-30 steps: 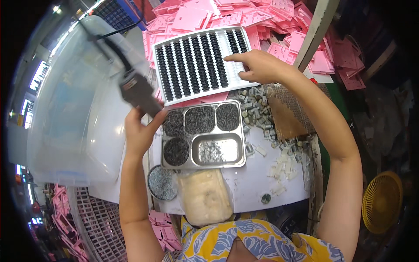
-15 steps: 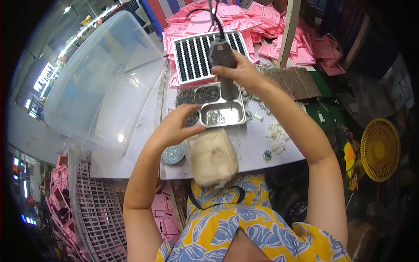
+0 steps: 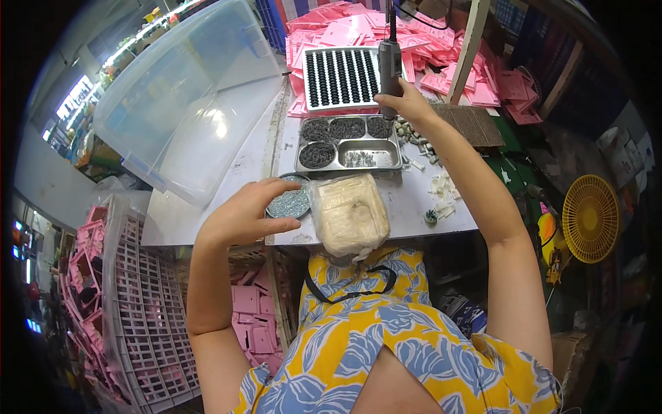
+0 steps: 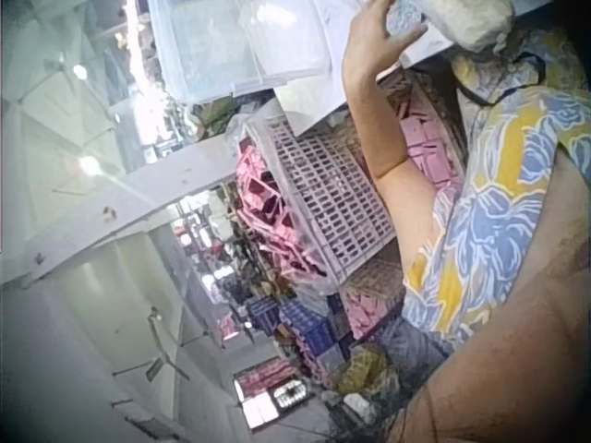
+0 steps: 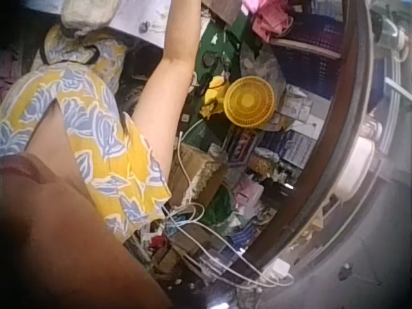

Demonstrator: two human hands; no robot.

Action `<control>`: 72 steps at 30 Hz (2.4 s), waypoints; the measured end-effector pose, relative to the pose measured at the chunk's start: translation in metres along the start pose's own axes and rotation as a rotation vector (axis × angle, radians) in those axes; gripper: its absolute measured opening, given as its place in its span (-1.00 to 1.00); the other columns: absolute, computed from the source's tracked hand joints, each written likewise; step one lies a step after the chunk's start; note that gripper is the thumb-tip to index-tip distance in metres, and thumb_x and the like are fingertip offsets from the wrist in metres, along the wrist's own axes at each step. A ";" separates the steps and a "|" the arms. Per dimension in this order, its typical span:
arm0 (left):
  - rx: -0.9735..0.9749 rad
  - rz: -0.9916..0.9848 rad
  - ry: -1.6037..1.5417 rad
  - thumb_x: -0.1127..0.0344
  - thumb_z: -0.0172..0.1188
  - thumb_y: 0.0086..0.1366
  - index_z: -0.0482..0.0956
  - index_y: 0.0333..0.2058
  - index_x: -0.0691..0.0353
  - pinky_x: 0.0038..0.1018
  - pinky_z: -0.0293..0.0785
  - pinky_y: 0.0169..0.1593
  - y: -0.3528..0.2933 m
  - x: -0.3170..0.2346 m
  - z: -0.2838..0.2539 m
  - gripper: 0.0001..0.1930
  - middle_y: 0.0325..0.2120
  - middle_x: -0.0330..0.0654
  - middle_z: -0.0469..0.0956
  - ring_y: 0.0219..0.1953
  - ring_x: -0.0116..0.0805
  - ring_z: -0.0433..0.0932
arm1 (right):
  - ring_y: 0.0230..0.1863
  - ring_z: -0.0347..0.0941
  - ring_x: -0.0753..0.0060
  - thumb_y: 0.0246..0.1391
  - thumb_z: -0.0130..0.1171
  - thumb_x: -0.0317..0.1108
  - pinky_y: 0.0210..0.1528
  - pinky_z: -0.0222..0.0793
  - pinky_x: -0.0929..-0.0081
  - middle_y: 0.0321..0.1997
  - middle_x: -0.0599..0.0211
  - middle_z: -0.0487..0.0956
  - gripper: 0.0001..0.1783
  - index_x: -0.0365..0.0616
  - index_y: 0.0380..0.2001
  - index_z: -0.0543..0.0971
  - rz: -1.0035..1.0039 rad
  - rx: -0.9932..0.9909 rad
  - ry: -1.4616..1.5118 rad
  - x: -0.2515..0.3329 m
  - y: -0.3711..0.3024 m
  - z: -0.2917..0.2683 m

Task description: Assembling small electronic toy units by soldering internal wires, fitting components into a shell, and fastening screws.

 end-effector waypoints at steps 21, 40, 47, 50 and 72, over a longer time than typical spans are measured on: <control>0.490 1.131 -0.266 0.22 0.08 0.37 0.66 -0.16 0.23 -0.11 0.51 0.10 -0.176 -0.184 -0.044 -0.74 -0.05 -0.03 0.63 -0.02 -0.12 0.62 | -0.01 0.52 0.45 0.19 0.28 -0.41 0.04 0.48 0.44 0.02 0.16 0.59 -0.26 -0.15 0.40 0.25 -0.019 0.446 0.265 0.062 -0.176 0.009; 0.319 1.492 -0.345 0.32 0.07 0.33 0.59 -0.48 0.14 -0.50 0.46 -0.25 -0.186 -0.173 -0.047 -0.80 -0.41 -0.22 0.60 -0.34 -0.36 0.61 | -0.19 0.53 0.54 0.20 0.28 -0.41 -0.11 0.48 0.52 -0.16 0.20 0.65 -0.34 -0.30 0.32 0.32 0.059 0.537 0.355 0.018 -0.206 0.008; 0.410 1.474 -0.455 0.30 0.07 0.38 0.62 -0.38 0.22 -0.42 0.47 -0.19 -0.194 -0.128 -0.028 -0.80 -0.33 -0.14 0.61 -0.29 -0.31 0.61 | -0.17 0.55 0.53 0.22 0.26 -0.39 -0.09 0.49 0.53 -0.15 0.21 0.64 -0.36 -0.26 0.33 0.32 0.118 0.568 0.381 0.011 -0.203 0.020; 0.427 1.442 -0.482 0.30 0.07 0.39 0.64 -0.34 0.25 -0.39 0.48 -0.17 -0.199 -0.116 -0.024 -0.78 -0.30 -0.11 0.62 -0.26 -0.28 0.61 | -0.14 0.56 0.53 0.23 0.25 -0.39 -0.08 0.50 0.53 -0.14 0.22 0.64 -0.36 -0.24 0.34 0.31 0.131 0.578 0.377 0.012 -0.201 0.023; 0.420 1.421 -0.589 0.28 0.10 0.44 0.66 -0.26 0.31 -0.39 0.49 -0.10 -0.189 -0.093 -0.021 -0.77 -0.28 -0.12 0.62 -0.29 -0.31 0.58 | -0.15 0.57 0.51 0.22 0.25 -0.41 -0.04 0.50 0.50 -0.15 0.21 0.65 -0.34 -0.24 0.35 0.31 0.177 0.593 0.400 -0.008 -0.190 0.035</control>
Point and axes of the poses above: each hand's wrist, its own y-axis towards the middle knuckle, its own z-axis out of the palm, x = y × z, the point moved 7 cm from there along y, towards the middle knuckle
